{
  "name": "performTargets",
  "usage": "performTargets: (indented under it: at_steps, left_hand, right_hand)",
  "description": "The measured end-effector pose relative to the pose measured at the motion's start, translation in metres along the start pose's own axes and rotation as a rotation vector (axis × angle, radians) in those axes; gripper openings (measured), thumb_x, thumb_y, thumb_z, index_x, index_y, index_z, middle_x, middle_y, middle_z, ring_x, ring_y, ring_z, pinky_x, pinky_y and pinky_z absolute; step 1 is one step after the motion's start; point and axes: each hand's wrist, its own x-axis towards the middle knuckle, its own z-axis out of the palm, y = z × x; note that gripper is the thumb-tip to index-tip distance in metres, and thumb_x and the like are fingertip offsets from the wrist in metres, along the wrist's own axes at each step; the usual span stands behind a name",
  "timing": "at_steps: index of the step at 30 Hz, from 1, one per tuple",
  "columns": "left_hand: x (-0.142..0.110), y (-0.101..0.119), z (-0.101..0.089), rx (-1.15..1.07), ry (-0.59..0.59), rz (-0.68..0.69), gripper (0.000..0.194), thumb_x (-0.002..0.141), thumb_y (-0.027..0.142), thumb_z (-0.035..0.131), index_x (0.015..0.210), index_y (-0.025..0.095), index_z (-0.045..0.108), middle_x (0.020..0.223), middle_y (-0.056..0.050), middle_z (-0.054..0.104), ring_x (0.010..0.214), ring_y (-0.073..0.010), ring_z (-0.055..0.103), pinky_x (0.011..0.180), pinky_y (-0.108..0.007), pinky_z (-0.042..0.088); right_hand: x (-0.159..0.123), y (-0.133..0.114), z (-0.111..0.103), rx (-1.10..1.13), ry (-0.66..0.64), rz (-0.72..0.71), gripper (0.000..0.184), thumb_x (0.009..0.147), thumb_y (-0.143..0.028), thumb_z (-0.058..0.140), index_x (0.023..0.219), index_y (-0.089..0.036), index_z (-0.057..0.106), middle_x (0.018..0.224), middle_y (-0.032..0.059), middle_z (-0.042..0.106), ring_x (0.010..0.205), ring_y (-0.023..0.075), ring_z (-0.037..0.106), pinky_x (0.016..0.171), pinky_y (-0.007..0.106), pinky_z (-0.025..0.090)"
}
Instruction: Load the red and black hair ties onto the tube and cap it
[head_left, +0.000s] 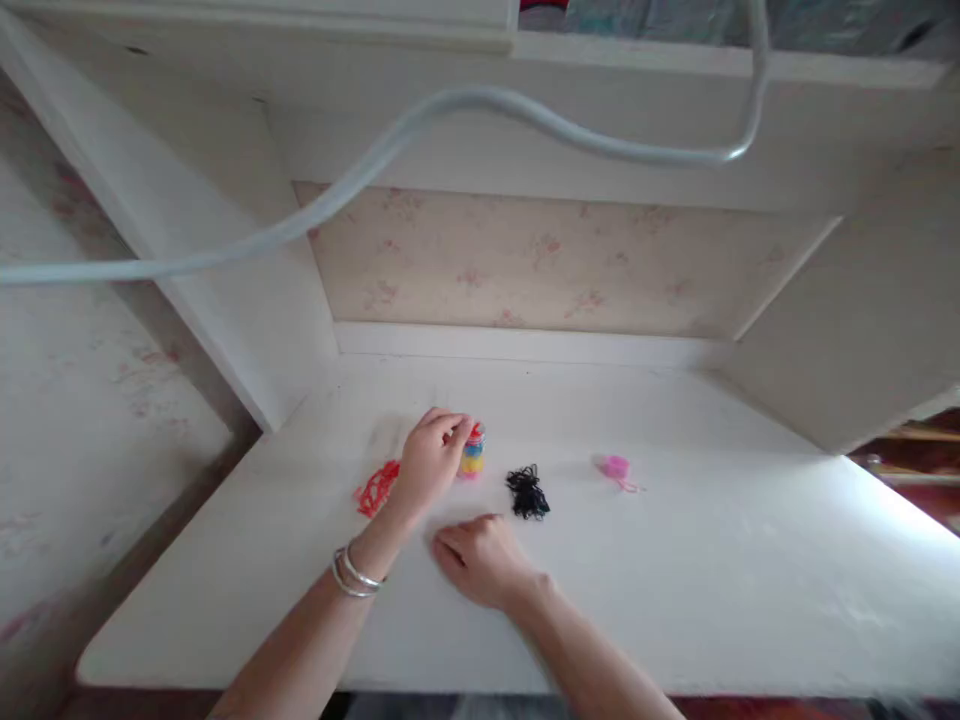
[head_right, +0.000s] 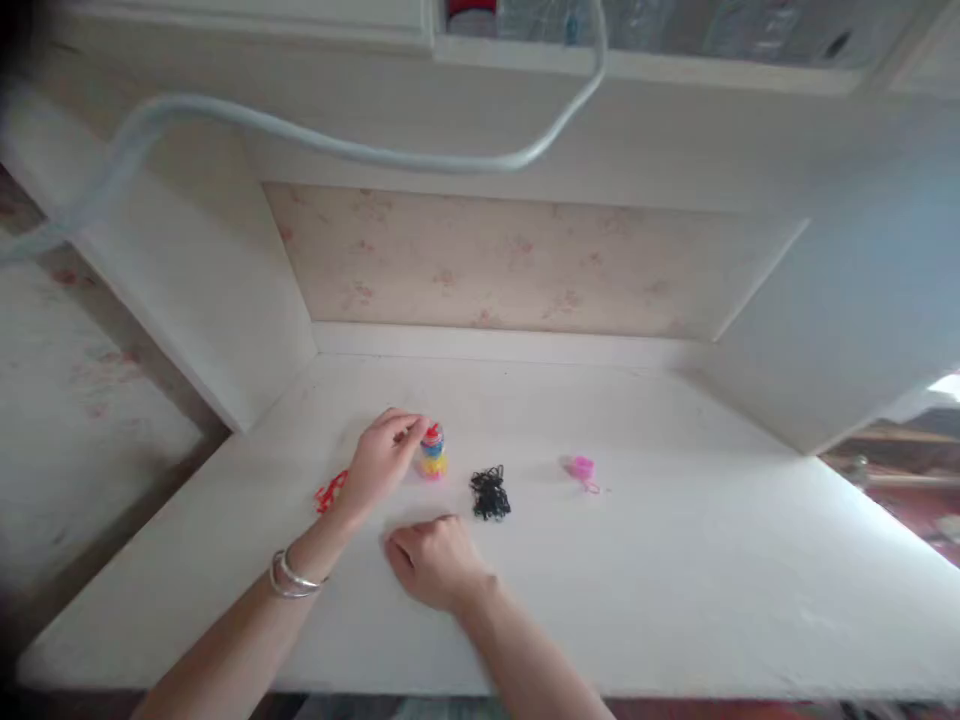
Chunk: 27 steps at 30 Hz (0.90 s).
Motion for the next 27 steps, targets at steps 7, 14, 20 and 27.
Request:
performTargets:
  at_steps: [7, 14, 20, 27]
  left_hand:
    - [-0.005, -0.005, -0.024, -0.031, 0.061, -0.056, 0.032, 0.094, 0.041, 0.042, 0.093, 0.019, 0.065, 0.094, -0.006, 0.067, 0.086, -0.0162, 0.062, 0.074, -0.025, 0.047]
    - [-0.019, -0.053, -0.055, 0.065, -0.066, -0.331, 0.034, 0.089, 0.047, 0.044, 0.095, 0.021, 0.064, 0.086, -0.002, 0.07, 0.071, -0.016, 0.064, 0.067, -0.025, 0.048]
    - [-0.022, -0.082, -0.069, 0.274, -0.201, -0.356, 0.029, 0.086, 0.041, 0.044, 0.088, 0.023, 0.067, 0.089, -0.002, 0.072, 0.079, -0.0177, 0.066, 0.07, -0.025, 0.045]
    - [-0.028, -0.082, -0.073, 0.44, -0.396, -0.351, 0.029, 0.085, 0.043, 0.047, 0.079, 0.025, 0.069, 0.083, -0.003, 0.073, 0.078, -0.0182, 0.066, 0.065, -0.024, 0.04]
  right_hand:
    - [0.005, -0.002, -0.003, 0.053, -0.016, 0.059, 0.033, 0.094, -0.029, 0.039, 0.068, -0.021, 0.058, 0.065, -0.0032, 0.067, 0.054, 0.0096, 0.054, 0.053, 0.027, 0.02]
    - [0.03, -0.025, -0.003, 0.084, -0.002, 0.188, 0.02, 0.089, -0.04, 0.05, 0.096, -0.027, 0.063, 0.082, -0.0022, 0.07, 0.067, 0.0145, 0.062, 0.055, 0.025, 0.029]
    - [0.057, -0.038, 0.012, 0.049, -0.023, 0.16, 0.024, 0.092, -0.036, 0.044, 0.084, -0.026, 0.064, 0.081, -0.0012, 0.071, 0.068, 0.015, 0.064, 0.056, 0.025, 0.032]
    - [0.06, -0.028, 0.024, 0.072, 0.054, 0.125, 0.026, 0.095, -0.028, 0.042, 0.088, -0.024, 0.066, 0.08, 0.0004, 0.071, 0.068, 0.0132, 0.065, 0.058, 0.022, 0.036]
